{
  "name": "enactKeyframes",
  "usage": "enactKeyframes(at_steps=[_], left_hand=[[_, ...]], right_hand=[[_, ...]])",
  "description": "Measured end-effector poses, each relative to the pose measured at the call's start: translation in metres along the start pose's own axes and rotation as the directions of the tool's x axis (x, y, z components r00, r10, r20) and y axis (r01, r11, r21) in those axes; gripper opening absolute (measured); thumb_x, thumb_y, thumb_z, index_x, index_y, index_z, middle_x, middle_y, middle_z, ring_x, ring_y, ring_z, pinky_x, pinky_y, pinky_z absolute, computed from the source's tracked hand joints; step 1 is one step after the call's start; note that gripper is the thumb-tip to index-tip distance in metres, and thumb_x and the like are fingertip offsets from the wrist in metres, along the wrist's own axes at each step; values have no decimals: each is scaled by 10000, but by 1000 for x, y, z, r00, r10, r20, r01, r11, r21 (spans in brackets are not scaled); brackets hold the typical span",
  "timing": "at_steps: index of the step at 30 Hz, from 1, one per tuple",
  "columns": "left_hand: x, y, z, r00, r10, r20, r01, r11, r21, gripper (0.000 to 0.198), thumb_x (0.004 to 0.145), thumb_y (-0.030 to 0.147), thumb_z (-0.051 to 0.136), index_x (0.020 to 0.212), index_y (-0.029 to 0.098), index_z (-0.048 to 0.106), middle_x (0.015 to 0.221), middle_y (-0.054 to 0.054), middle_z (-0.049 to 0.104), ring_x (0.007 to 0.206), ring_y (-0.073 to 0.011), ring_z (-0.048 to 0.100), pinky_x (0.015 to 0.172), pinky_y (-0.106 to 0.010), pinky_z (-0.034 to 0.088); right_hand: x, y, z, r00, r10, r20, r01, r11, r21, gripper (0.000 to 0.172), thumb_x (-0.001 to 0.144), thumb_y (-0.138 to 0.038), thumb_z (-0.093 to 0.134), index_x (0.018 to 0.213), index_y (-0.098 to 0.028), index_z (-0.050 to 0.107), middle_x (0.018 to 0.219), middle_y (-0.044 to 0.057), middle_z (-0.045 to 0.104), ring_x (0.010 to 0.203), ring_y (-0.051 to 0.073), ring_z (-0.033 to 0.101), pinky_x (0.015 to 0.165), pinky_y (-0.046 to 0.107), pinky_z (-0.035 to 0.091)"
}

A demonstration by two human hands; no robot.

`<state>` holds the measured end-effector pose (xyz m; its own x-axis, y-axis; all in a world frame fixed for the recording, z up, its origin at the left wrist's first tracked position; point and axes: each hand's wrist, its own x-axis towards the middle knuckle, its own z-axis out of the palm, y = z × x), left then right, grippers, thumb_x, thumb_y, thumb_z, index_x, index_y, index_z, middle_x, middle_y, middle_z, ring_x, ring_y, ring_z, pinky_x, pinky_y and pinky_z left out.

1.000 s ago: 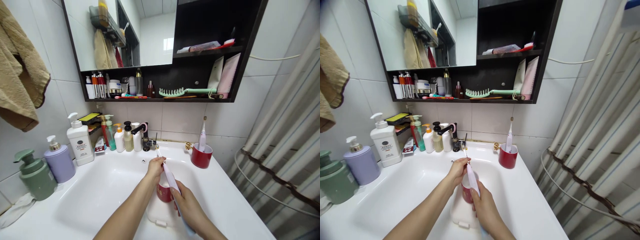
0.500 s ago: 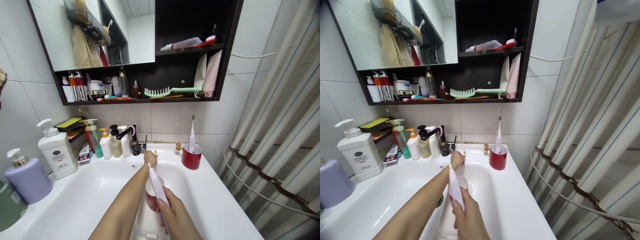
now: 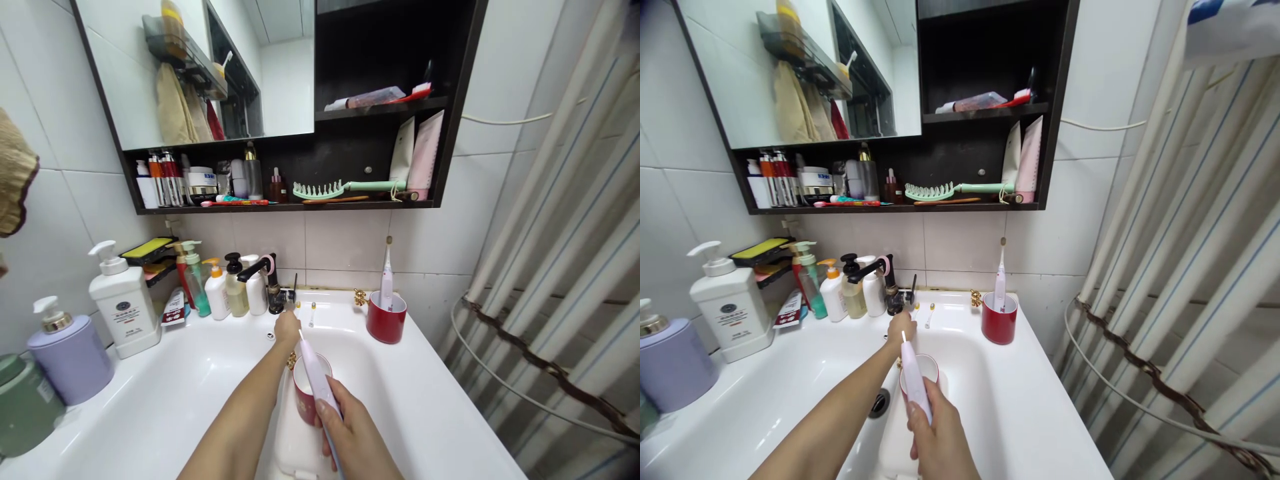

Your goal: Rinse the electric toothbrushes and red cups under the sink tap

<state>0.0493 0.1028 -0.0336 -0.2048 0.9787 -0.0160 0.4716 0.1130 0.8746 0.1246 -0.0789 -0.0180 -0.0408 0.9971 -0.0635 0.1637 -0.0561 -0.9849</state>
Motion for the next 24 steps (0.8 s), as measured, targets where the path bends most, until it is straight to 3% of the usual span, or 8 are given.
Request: enactKeyframes(at_steps=[3, 5, 9, 14, 17, 24], left_hand=[[-9, 3, -7, 993, -85, 80, 97, 982, -159, 171, 534, 46, 486, 425, 147, 402, 622, -93, 540, 821, -243, 485, 680, -311, 338], [-20, 4, -17, 980, -116, 161, 160, 943, -293, 160, 591, 84, 455, 450, 145, 412, 528, -51, 503, 704, -192, 523, 625, -282, 377], [-53, 2, -47, 953, -88, 289, 234, 820, -522, 125, 667, 148, 409, 546, 137, 438, 481, 4, 459, 545, -92, 515, 586, -218, 415], [-85, -5, -71, 890, -3, 456, 400, 488, -776, 88, 645, 145, 460, 566, 125, 426, 472, 12, 464, 456, -77, 488, 537, -225, 428], [-92, -9, -71, 888, -1, 459, 424, 383, -821, 86, 642, 134, 472, 571, 119, 427, 455, 7, 470, 455, -80, 490, 525, -213, 424], [-94, -15, -64, 903, 19, 429, 393, 366, -843, 126, 631, 108, 491, 540, 122, 404, 429, 10, 453, 432, -67, 472, 476, -176, 404]], right_hand=[[1, 4, -1, 1000, -1, -26, 0, 1000, -13, 341, 693, -331, 328, 988, -169, 376, 604, -18, 412, 391, 58, 391, 321, 173, 307], [2, 7, -1, 1000, 7, -24, -7, 1000, -4, 324, 698, -317, 316, 977, -164, 378, 610, -15, 417, 391, 58, 394, 317, 172, 305], [-1, 11, 3, 999, 21, 48, -22, 1000, 12, 301, 697, -323, 320, 947, -172, 393, 613, -19, 412, 387, 54, 401, 313, 168, 304], [-9, 5, 16, 994, 40, 105, -43, 999, 22, 314, 687, -329, 344, 950, -164, 387, 603, -24, 411, 384, 48, 397, 318, 165, 304], [-11, 3, 20, 994, 49, 101, -51, 999, 19, 305, 689, -319, 336, 943, -160, 386, 597, -26, 410, 375, 45, 388, 309, 161, 290], [-8, 8, 21, 998, 29, 51, -26, 998, -58, 286, 687, -296, 343, 927, -156, 410, 581, -26, 418, 396, 60, 405, 344, 182, 322]])
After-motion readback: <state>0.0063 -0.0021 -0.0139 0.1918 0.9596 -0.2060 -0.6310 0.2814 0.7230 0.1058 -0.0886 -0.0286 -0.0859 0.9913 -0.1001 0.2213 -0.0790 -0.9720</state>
